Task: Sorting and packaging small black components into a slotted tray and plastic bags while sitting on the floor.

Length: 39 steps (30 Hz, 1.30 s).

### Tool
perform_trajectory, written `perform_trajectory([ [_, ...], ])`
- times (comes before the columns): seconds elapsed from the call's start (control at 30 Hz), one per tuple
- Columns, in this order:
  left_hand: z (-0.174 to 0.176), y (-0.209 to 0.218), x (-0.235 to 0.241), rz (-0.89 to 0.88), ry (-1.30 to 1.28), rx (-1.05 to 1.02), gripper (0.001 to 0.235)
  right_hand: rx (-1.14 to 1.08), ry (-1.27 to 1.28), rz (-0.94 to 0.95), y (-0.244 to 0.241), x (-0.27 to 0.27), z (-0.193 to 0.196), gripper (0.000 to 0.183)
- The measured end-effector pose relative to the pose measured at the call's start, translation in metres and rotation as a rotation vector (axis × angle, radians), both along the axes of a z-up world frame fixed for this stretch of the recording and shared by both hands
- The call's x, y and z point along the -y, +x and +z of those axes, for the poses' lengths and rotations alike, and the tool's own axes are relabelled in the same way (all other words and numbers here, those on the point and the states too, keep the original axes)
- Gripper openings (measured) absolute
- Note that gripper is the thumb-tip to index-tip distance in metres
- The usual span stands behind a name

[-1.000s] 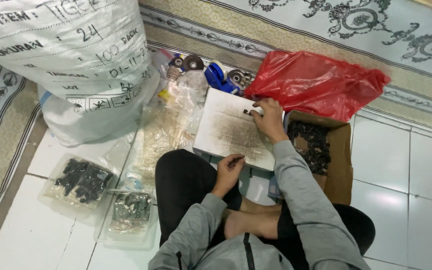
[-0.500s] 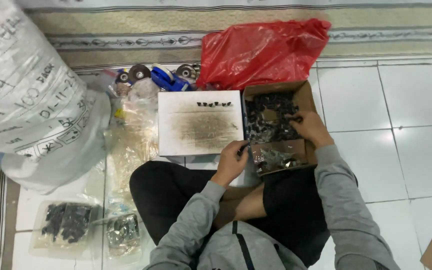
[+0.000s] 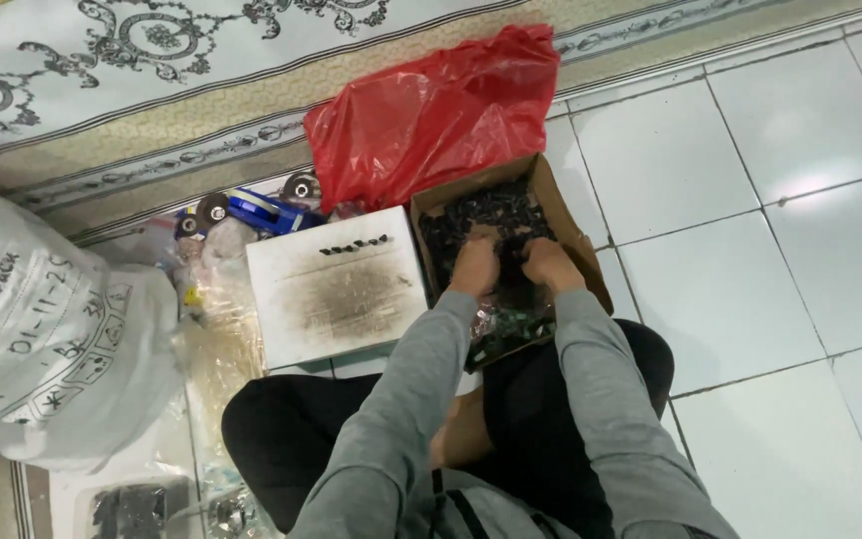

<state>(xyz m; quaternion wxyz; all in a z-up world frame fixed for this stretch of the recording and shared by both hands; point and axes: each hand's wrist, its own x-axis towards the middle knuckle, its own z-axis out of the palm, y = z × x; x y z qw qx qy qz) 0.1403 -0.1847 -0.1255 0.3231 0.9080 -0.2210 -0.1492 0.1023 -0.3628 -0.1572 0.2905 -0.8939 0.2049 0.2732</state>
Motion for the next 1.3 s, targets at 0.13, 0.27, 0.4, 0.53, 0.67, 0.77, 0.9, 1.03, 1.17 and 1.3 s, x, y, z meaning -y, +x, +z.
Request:
perform_trajectory([
  [0.13,0.026,0.006,0.013,-0.099,0.026,0.079,0.036,0.007,0.026,0.007,0.003,0.003,-0.006,0.047],
  [0.27,0.0,0.016,0.024,-0.126,0.107,0.174,0.034,0.039,0.079,-0.032,0.008,0.003,0.0,0.044],
  [0.4,-0.015,0.024,0.028,-0.188,0.275,0.377,0.029,0.014,0.096,-0.038,0.012,0.0,0.014,0.046],
  [0.53,-0.035,0.02,0.029,-0.184,0.253,0.602,0.017,0.059,0.117,-0.033,0.016,0.001,0.016,0.048],
  [0.67,-0.027,0.019,0.03,-0.047,0.024,0.288,0.022,0.079,0.165,-0.12,0.015,-0.001,0.04,0.047],
  [0.77,-0.055,0.016,0.035,0.302,-0.347,-0.275,0.032,0.122,0.207,-0.179,0.022,0.006,0.014,0.045],
  [0.9,-0.061,0.005,0.048,0.781,-0.722,-0.805,0.036,0.162,0.244,-0.244,0.021,0.004,0.016,0.037],
  [1.03,-0.051,-0.002,0.046,0.781,-0.704,-0.723,0.035,0.167,0.311,-0.312,0.019,0.011,0.0,0.038],
  [1.17,-0.075,-0.002,0.033,0.671,-0.653,-0.639,0.031,0.123,0.324,-0.306,0.016,0.002,0.003,0.046],
  [1.3,-0.084,-0.005,0.034,0.754,-0.436,-0.412,0.018,0.101,0.239,-0.256,0.024,0.002,-0.002,0.05],
])
